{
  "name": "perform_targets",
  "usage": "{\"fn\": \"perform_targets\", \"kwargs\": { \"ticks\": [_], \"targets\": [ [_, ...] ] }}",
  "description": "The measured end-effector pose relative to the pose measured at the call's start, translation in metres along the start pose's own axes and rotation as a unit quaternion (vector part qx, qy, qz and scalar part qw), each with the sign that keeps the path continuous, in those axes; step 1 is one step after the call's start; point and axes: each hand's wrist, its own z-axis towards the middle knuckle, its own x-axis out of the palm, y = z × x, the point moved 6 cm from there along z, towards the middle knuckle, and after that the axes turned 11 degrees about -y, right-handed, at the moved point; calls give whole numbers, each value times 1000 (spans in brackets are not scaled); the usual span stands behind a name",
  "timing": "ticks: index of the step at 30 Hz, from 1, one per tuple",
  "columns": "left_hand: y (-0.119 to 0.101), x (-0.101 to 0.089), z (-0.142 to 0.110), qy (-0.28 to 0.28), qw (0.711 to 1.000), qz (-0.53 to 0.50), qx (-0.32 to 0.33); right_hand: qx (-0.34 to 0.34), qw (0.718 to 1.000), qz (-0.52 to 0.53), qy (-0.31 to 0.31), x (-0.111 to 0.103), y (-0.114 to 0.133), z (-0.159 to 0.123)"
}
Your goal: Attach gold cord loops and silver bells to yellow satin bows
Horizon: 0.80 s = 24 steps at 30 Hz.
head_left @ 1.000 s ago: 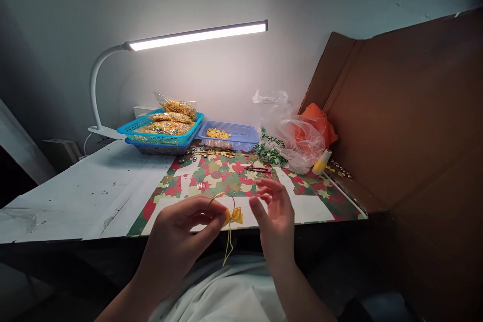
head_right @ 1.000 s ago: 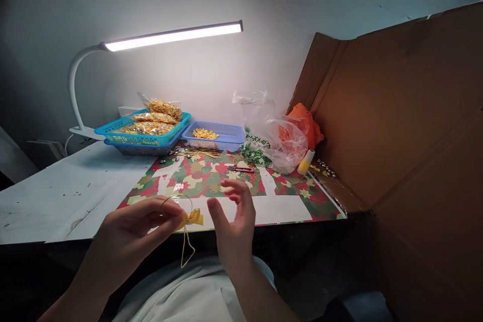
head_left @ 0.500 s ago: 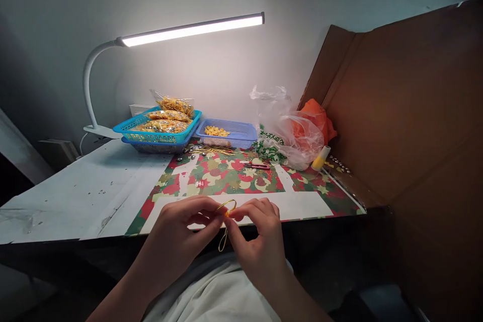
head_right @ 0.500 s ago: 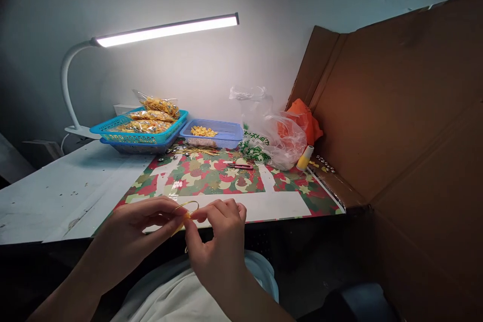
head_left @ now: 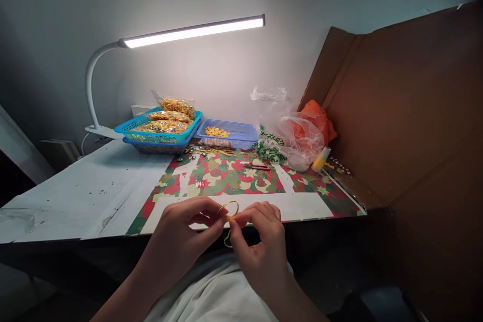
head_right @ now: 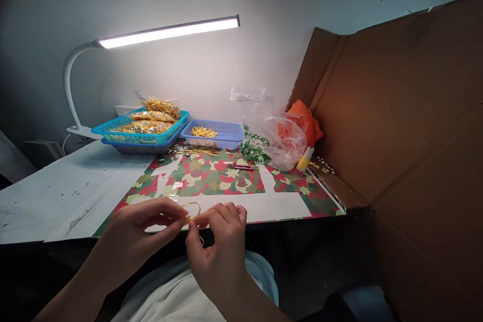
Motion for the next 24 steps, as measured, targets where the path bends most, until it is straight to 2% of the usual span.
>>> {"fn": "perform_targets", "kwargs": {
  "ticks": [10,16,24],
  "targets": [
    [-3,3,-1,16,1000,-3,9,8,999,35,-21,-3,2,-2],
    [-8,2,-3,40,998,-5,47,15,998,58,-15,-3,3,-2],
    [-20,-2,-4,-12,990,55,126,12,999,40,6,-2,1,-5]
  ]
}}
